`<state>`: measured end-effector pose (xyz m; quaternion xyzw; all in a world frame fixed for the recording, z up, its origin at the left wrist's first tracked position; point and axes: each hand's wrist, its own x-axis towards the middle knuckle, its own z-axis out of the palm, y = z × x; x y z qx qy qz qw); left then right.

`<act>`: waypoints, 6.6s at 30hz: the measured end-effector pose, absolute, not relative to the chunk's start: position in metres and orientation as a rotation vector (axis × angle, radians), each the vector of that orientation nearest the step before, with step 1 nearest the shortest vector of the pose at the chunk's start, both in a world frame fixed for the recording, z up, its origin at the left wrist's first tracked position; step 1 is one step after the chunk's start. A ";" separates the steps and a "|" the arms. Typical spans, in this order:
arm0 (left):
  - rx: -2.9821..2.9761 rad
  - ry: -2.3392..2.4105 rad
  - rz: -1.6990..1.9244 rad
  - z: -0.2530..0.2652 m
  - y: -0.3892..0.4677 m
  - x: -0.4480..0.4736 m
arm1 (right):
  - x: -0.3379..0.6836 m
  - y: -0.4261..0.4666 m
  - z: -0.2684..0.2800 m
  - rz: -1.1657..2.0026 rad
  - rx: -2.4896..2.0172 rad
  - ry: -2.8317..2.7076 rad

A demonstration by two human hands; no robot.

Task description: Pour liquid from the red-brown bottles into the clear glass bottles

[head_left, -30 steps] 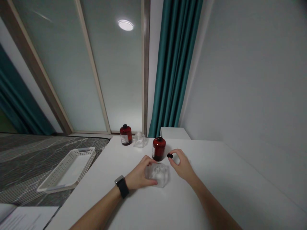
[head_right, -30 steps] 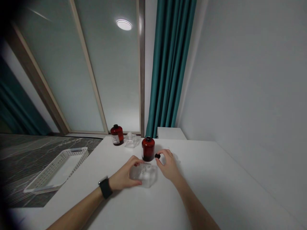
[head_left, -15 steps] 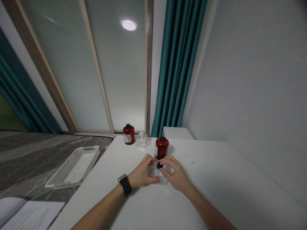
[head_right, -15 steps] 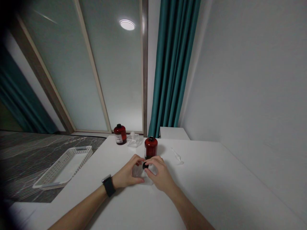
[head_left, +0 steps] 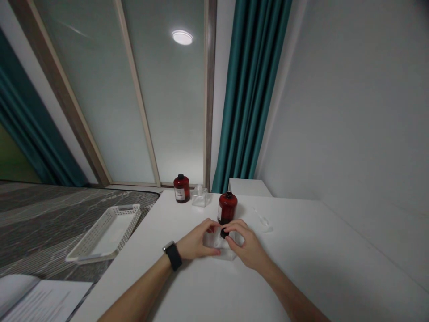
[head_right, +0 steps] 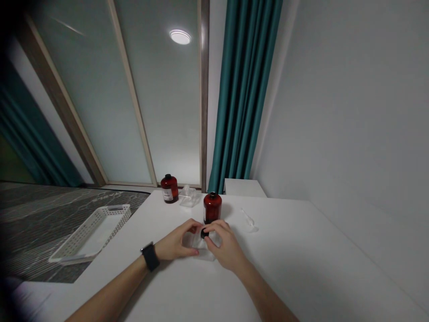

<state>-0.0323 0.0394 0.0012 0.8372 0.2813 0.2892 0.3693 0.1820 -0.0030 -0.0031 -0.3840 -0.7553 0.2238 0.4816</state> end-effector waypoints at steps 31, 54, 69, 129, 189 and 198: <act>2.161 0.754 0.725 0.005 0.037 -0.033 | 0.183 -0.005 0.006 0.601 -0.911 -1.856; 2.145 0.735 0.722 0.004 0.037 -0.034 | 0.184 -0.006 0.005 0.546 -1.018 -1.820; 2.139 0.754 0.724 0.002 0.037 -0.033 | 0.186 -0.006 0.002 0.605 -0.976 -1.813; 2.076 0.937 0.994 0.030 0.108 -0.005 | 0.194 0.090 0.037 0.573 -0.960 -1.448; 1.823 0.763 1.049 0.012 0.115 0.022 | 0.207 0.096 0.056 0.529 -0.977 -1.858; 1.804 0.804 1.006 0.008 0.116 0.022 | 0.217 0.094 0.062 0.639 -1.031 -1.775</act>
